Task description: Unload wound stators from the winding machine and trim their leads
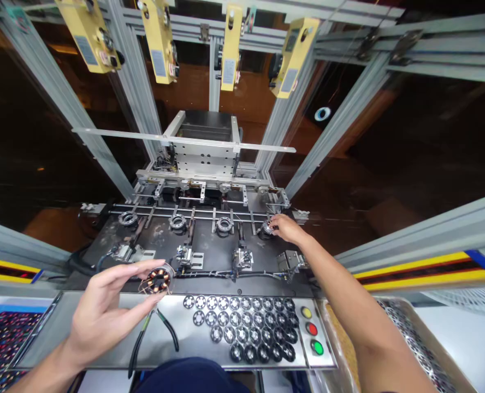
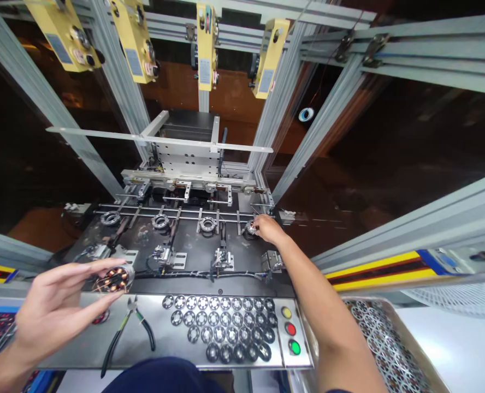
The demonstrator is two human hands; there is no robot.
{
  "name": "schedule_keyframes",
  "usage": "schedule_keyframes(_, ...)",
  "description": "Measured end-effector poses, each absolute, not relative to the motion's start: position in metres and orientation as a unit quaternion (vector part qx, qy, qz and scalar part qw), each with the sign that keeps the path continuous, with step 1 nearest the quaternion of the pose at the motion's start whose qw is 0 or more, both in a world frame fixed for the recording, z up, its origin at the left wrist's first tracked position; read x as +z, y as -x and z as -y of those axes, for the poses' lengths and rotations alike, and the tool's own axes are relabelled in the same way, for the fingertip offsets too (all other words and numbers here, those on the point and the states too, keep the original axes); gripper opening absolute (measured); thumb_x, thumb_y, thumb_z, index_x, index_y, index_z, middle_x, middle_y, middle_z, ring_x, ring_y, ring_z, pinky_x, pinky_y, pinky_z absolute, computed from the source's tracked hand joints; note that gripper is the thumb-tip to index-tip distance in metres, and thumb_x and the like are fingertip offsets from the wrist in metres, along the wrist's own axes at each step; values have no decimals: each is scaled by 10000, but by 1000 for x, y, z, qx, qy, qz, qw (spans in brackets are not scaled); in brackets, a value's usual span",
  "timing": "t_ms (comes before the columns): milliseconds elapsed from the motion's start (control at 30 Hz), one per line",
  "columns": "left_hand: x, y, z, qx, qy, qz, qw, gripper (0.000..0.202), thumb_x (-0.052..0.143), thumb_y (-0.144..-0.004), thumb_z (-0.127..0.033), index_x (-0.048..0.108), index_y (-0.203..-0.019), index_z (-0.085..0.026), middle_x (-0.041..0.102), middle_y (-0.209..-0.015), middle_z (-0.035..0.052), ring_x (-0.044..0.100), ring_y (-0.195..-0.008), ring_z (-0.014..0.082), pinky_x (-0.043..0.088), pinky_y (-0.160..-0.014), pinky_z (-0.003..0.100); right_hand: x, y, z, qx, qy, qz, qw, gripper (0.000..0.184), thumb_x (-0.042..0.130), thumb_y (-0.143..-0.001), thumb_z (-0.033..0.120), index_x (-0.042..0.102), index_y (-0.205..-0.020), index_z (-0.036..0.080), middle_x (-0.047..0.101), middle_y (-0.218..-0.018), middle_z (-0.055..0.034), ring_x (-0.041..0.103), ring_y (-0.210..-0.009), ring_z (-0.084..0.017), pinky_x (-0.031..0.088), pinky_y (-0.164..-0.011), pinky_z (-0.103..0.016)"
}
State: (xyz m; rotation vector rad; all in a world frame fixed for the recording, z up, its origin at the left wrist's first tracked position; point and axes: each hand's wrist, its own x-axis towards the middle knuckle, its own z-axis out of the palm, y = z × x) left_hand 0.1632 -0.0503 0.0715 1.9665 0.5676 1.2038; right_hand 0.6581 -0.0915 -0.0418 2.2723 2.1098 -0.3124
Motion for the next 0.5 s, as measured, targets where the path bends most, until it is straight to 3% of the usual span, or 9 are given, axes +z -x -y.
schedule_keyframes(367,52,-133,50,449,-768,-303,341,535,763,-698,-56,521,-1141,-233,769,-1087,47,735,-934,163,590,-844,227,-37,-661,88,-118,-722,-682,-2,294,595,-948,348,611,-1179,167,626,-1217,-88,632,-1051,-213,550,-904,-429)
schedule_keyframes(500,40,-103,54,442,-752,-367,324,514,775,-722,-153,490,-1142,-230,755,-1086,70,737,-942,207,600,-820,298,-28,-656,87,-97,-733,-673,-27,255,596,-949,344,631,-1126,163,653,-1162,-73,645,-1013,-193,556,-889,-412)
